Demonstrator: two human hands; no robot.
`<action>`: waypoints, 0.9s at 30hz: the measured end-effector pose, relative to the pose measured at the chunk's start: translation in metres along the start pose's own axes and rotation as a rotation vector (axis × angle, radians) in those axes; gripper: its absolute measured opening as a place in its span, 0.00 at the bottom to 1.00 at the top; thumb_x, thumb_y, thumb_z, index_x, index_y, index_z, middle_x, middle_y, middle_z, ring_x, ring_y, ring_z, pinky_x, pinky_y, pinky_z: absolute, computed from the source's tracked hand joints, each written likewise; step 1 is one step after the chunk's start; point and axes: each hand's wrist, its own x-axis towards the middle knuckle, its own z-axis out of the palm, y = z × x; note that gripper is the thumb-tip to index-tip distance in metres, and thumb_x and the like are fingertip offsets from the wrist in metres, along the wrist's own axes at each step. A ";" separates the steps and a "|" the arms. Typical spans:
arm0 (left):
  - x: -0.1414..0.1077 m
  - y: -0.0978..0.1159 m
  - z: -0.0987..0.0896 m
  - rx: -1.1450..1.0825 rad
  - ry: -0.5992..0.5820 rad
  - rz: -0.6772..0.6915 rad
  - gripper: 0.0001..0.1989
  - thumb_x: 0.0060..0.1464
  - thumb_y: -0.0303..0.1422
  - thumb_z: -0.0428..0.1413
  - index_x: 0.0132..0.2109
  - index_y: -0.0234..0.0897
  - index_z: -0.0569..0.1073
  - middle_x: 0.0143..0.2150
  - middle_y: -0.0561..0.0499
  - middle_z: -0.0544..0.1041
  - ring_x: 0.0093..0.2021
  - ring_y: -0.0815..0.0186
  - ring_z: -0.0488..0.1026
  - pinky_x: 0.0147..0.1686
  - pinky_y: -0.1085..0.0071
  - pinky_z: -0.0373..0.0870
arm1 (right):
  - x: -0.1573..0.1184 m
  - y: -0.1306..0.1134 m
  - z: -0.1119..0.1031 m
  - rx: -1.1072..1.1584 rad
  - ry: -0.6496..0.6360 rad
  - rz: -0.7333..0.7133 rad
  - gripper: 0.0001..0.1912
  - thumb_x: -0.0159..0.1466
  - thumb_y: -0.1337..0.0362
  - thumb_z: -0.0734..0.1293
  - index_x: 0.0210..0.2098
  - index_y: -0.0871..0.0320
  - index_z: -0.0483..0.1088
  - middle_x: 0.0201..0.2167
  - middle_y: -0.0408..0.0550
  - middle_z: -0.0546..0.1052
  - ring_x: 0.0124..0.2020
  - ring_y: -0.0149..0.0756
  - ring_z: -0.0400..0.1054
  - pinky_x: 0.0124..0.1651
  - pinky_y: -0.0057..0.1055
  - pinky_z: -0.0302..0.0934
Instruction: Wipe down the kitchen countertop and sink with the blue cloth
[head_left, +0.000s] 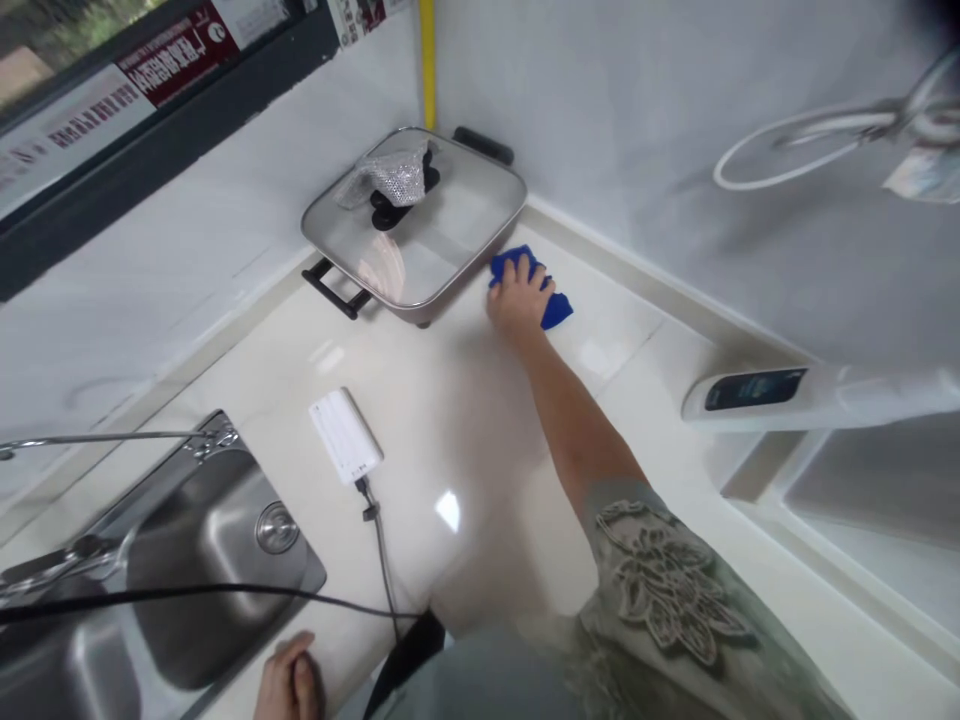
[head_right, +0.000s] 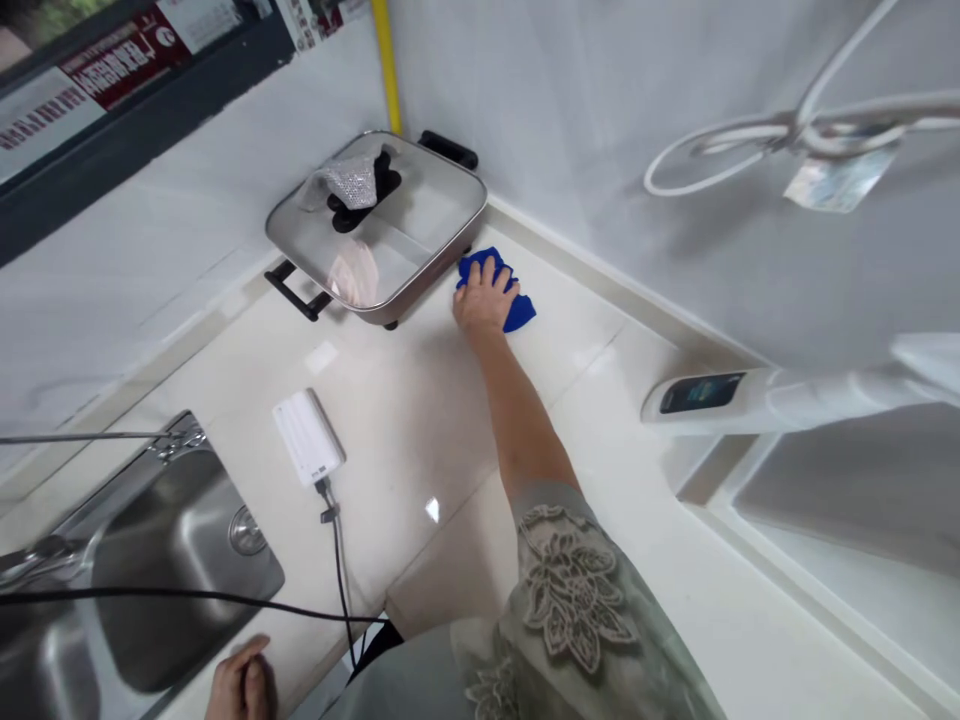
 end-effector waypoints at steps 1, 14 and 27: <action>0.002 0.004 -0.002 0.006 0.001 0.002 0.11 0.67 0.32 0.46 0.48 0.41 0.73 0.40 0.48 0.80 0.42 0.60 0.79 0.42 0.64 0.75 | -0.010 -0.014 0.001 0.008 0.004 -0.016 0.33 0.74 0.56 0.49 0.75 0.61 0.50 0.77 0.61 0.46 0.72 0.65 0.44 0.64 0.69 0.47; 0.004 0.014 -0.003 -0.078 0.030 -0.074 0.12 0.66 0.34 0.47 0.45 0.38 0.75 0.40 0.48 0.81 0.41 0.61 0.79 0.44 0.66 0.75 | -0.228 -0.104 -0.014 0.186 -0.083 -0.433 0.31 0.70 0.61 0.57 0.72 0.57 0.58 0.76 0.57 0.52 0.72 0.66 0.46 0.69 0.66 0.41; -0.034 0.006 -0.017 -0.116 0.176 -0.039 0.14 0.67 0.34 0.49 0.45 0.39 0.79 0.41 0.50 0.84 0.42 0.63 0.81 0.47 0.68 0.75 | -0.285 -0.003 -0.014 0.074 -0.051 -0.738 0.30 0.69 0.62 0.58 0.70 0.50 0.64 0.73 0.49 0.60 0.72 0.54 0.54 0.69 0.56 0.51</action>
